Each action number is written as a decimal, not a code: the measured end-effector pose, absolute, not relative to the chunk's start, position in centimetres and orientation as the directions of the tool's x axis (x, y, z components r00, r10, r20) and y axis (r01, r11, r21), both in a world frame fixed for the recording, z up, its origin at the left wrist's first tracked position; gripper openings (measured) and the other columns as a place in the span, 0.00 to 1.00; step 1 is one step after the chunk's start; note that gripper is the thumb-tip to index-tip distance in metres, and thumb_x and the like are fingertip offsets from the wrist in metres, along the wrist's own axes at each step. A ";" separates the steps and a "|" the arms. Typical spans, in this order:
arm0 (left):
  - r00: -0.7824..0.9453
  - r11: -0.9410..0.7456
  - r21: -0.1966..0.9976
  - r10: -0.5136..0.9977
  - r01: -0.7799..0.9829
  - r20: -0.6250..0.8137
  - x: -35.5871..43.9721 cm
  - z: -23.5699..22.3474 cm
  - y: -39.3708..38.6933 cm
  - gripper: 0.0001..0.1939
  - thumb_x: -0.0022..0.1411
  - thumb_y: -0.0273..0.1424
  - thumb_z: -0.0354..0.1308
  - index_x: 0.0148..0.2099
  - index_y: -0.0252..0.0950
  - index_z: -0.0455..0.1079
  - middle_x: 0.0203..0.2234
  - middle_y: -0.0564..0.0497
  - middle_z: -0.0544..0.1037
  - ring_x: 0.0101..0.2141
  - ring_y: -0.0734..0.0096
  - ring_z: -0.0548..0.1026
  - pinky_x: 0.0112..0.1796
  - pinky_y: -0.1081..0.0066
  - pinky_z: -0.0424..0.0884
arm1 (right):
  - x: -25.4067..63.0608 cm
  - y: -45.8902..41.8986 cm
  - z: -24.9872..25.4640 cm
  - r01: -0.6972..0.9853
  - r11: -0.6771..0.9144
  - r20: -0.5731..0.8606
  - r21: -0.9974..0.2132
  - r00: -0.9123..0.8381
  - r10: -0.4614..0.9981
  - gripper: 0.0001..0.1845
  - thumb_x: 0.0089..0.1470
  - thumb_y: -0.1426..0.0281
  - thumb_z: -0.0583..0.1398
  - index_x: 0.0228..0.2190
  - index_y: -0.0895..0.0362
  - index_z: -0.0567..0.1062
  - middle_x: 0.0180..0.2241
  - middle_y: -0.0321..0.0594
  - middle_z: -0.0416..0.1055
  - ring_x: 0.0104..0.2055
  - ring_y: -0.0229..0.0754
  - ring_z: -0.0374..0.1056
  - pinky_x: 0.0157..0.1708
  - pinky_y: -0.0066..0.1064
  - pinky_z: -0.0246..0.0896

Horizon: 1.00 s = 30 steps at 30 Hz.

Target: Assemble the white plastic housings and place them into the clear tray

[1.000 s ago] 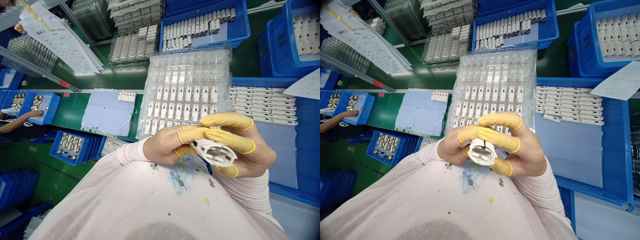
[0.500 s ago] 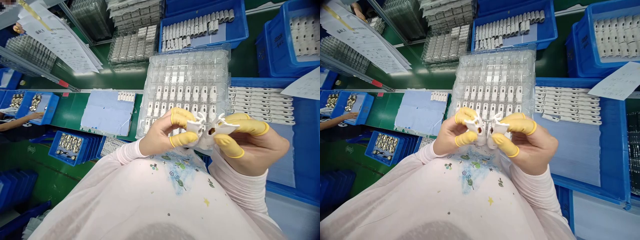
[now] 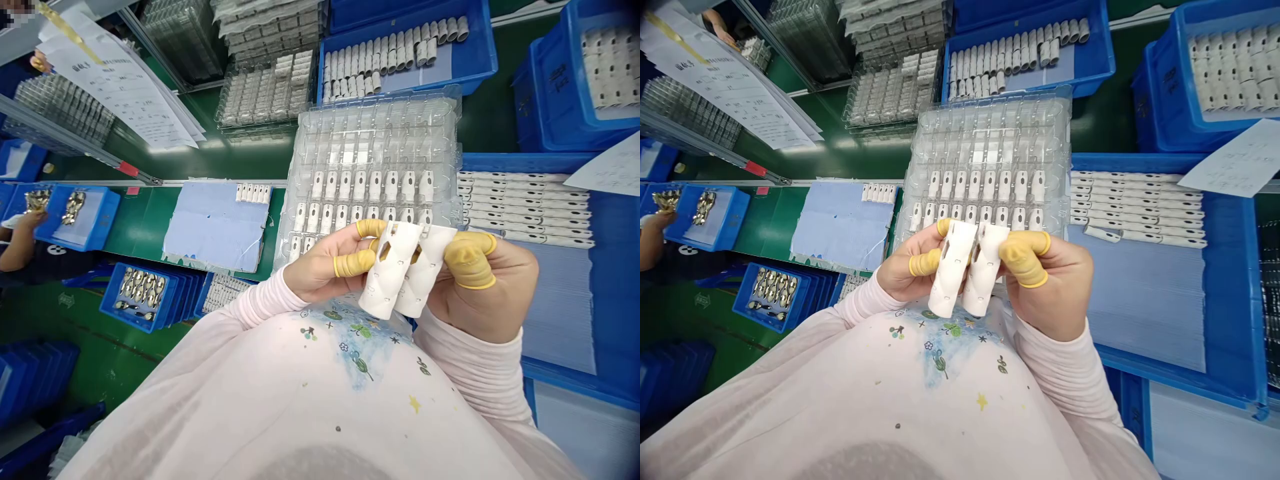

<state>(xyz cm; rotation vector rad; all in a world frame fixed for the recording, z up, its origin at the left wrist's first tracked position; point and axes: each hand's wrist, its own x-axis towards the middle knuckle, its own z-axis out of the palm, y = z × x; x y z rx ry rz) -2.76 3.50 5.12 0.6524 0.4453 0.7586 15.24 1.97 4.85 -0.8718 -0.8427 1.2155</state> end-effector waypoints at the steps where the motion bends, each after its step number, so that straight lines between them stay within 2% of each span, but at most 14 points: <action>1: 0.650 0.548 0.679 0.748 -0.488 -0.136 -2.8 5.1 3.5 0.28 0.55 0.48 0.78 0.50 0.42 0.73 0.33 0.55 0.79 0.31 0.74 0.79 0.38 0.70 0.79 | 15.2 2.0 4.8 -0.419 0.124 0.067 -0.899 0.149 0.987 0.16 0.45 0.55 0.80 0.20 0.49 0.85 0.19 0.33 0.76 0.17 0.38 0.67 0.16 0.33 0.64; 3: 0.644 0.546 0.685 0.751 -0.483 -0.144 -2.7 5.1 3.4 0.29 0.54 0.48 0.78 0.50 0.42 0.73 0.33 0.55 0.79 0.30 0.74 0.79 0.39 0.69 0.79 | 15.2 2.0 4.7 -0.424 0.114 0.052 -0.898 0.154 0.987 0.16 0.45 0.54 0.80 0.21 0.49 0.85 0.19 0.32 0.75 0.17 0.37 0.67 0.16 0.31 0.65; 6: 0.617 0.530 0.709 0.769 -0.466 -0.169 -2.6 4.8 3.4 0.32 0.52 0.50 0.79 0.51 0.42 0.71 0.34 0.55 0.79 0.31 0.72 0.79 0.39 0.68 0.79 | 15.2 2.0 4.7 -0.435 0.092 0.032 -0.896 0.144 0.989 0.18 0.45 0.53 0.79 0.20 0.50 0.84 0.16 0.31 0.72 0.15 0.33 0.61 0.14 0.28 0.60; 9: 0.595 0.501 0.736 0.786 -0.456 -0.167 -2.4 4.2 3.5 0.32 0.52 0.48 0.78 0.52 0.44 0.70 0.35 0.54 0.79 0.33 0.70 0.80 0.39 0.67 0.79 | 15.0 2.2 5.1 -0.441 0.082 0.026 -0.894 0.131 0.991 0.20 0.45 0.52 0.79 0.18 0.51 0.82 0.15 0.32 0.70 0.13 0.34 0.60 0.12 0.27 0.56; 16: 0.578 0.432 0.800 0.805 -0.418 -0.133 -2.4 3.8 3.6 0.32 0.57 0.51 0.74 0.55 0.45 0.68 0.38 0.52 0.80 0.39 0.63 0.83 0.42 0.63 0.79 | 14.5 2.3 5.4 -0.487 0.020 -0.008 -0.873 0.054 0.999 0.21 0.45 0.50 0.78 0.19 0.51 0.80 0.16 0.32 0.73 0.13 0.38 0.62 0.17 0.37 0.71; 22: 0.571 0.402 0.819 0.813 -0.410 -0.113 -2.5 3.6 3.5 0.31 0.59 0.52 0.73 0.57 0.44 0.68 0.41 0.51 0.82 0.41 0.63 0.84 0.41 0.64 0.80 | 14.7 2.1 4.7 -0.511 -0.037 -0.069 -0.858 0.044 0.997 0.23 0.46 0.50 0.77 0.20 0.53 0.80 0.18 0.32 0.72 0.16 0.39 0.67 0.17 0.35 0.71; 26: 0.564 0.386 0.821 0.820 -0.421 -0.096 -2.4 3.6 3.4 0.31 0.60 0.52 0.72 0.58 0.45 0.68 0.42 0.51 0.82 0.43 0.62 0.84 0.43 0.62 0.80 | 14.5 2.3 4.8 -0.542 -0.010 -0.015 -0.840 0.006 1.000 0.20 0.48 0.52 0.76 0.21 0.53 0.80 0.17 0.33 0.72 0.16 0.39 0.66 0.19 0.36 0.73; 30: 0.520 0.345 0.856 0.848 -0.386 -0.108 -2.4 3.8 3.3 0.32 0.60 0.55 0.71 0.58 0.45 0.68 0.42 0.51 0.83 0.43 0.61 0.84 0.42 0.63 0.80 | 14.1 2.6 5.2 -0.558 -0.022 0.059 -0.829 -0.127 0.990 0.18 0.56 0.52 0.70 0.23 0.51 0.82 0.16 0.34 0.71 0.18 0.45 0.70 0.28 0.45 0.80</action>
